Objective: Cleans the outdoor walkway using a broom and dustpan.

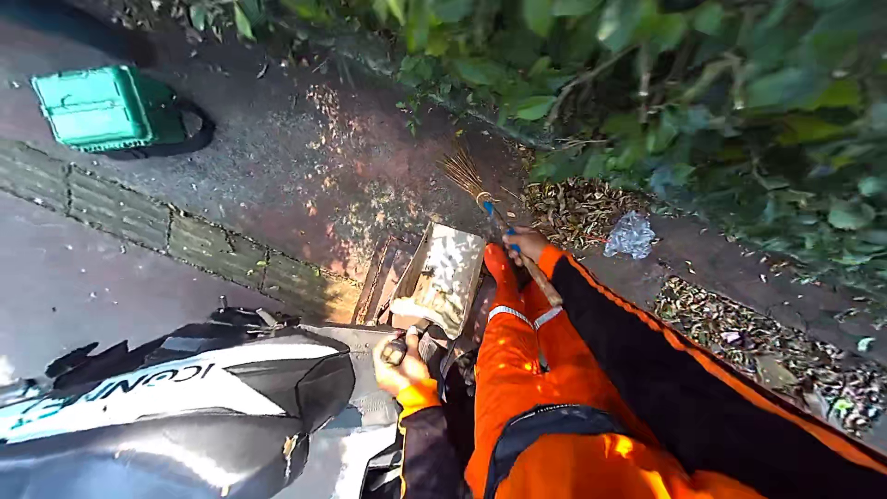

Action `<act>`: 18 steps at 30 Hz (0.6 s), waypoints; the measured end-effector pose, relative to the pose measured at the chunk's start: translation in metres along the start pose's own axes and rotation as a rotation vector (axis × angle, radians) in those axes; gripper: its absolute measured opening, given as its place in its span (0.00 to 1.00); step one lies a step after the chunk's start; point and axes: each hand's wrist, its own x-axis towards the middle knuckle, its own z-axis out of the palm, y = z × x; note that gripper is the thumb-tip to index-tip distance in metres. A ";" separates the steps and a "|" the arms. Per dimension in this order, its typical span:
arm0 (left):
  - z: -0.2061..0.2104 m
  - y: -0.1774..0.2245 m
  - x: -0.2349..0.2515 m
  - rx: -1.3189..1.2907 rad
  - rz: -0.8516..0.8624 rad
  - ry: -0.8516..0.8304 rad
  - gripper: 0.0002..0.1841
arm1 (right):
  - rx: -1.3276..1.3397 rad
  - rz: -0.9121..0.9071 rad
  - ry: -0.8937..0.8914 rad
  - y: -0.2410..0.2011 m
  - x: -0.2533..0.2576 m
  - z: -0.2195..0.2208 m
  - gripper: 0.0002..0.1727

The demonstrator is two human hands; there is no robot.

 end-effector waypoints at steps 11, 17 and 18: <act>0.107 0.119 0.061 0.268 0.490 -0.442 0.25 | 0.129 0.024 0.245 0.198 -0.298 -0.184 0.36; 0.215 0.176 0.110 0.540 0.612 -0.769 0.30 | 0.366 0.291 0.792 0.246 -0.262 -0.227 0.30; 0.236 0.182 0.116 0.563 0.630 -0.791 0.30 | 0.419 0.299 0.843 0.251 -0.225 -0.240 0.28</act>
